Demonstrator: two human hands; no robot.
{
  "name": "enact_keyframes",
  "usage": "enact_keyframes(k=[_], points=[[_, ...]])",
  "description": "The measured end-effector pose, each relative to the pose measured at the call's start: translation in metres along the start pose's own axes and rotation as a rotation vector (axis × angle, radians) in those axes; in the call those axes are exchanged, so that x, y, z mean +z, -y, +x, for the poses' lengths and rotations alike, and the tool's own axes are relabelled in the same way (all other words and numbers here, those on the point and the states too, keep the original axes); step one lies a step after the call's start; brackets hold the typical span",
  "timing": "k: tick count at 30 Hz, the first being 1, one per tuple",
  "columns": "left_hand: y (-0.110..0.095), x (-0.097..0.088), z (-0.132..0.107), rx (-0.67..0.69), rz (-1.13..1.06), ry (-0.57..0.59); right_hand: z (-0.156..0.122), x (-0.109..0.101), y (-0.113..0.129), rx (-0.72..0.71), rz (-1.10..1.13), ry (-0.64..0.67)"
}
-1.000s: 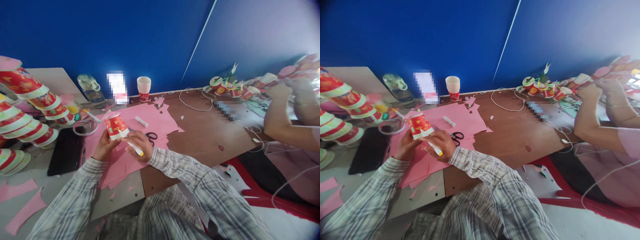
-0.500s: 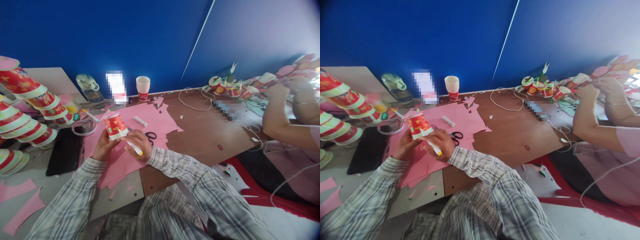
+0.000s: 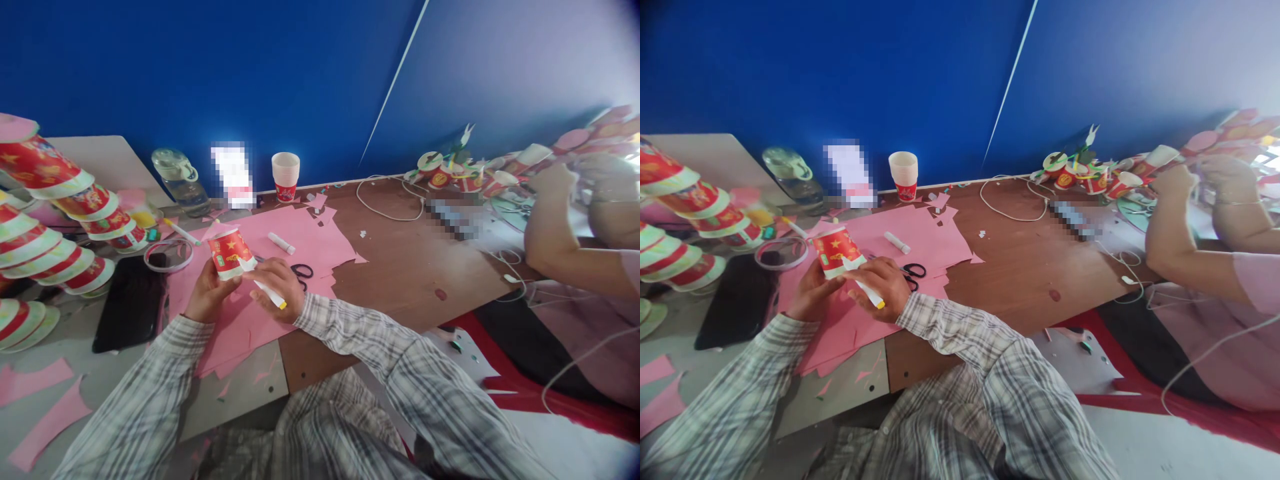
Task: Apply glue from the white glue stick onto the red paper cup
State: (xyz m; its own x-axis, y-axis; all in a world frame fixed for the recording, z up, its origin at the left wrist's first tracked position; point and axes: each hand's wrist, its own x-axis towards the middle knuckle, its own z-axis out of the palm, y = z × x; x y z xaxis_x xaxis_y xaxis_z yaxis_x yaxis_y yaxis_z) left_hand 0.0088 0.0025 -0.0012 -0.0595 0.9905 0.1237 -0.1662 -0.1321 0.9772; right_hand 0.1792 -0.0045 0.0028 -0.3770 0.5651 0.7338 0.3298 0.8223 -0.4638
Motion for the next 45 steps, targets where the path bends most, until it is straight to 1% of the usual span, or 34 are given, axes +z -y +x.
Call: enact_keyframes(k=[3, 10, 16, 21, 37, 45], points=[[0.0015, -0.0002, 0.0000, -0.003, -0.021, -0.001, 0.0001, -0.0006, 0.0004, -0.001, 0.018, 0.020], [0.0016, 0.0011, -0.0003, 0.007, -0.036, -0.012, -0.0007, 0.0003, 0.0009, -0.005, 0.012, 0.001], [0.0032, -0.0017, 0.0008, -0.007, -0.025, -0.006, -0.0001, -0.0009, 0.0014, -0.009, 0.007, -0.001], [0.0016, -0.0002, 0.0001, -0.012, -0.064, -0.008, -0.0006, -0.0005, 0.0014, -0.005, 0.003, 0.001], [-0.0017, 0.0023, -0.0005, -0.025, -0.086, -0.025, -0.0015, -0.0015, 0.0005, -0.024, -0.018, 0.030], [0.0005, -0.0002, -0.0003, -0.014, -0.024, -0.012, -0.0007, -0.0006, 0.0009, -0.026, -0.024, 0.006]])
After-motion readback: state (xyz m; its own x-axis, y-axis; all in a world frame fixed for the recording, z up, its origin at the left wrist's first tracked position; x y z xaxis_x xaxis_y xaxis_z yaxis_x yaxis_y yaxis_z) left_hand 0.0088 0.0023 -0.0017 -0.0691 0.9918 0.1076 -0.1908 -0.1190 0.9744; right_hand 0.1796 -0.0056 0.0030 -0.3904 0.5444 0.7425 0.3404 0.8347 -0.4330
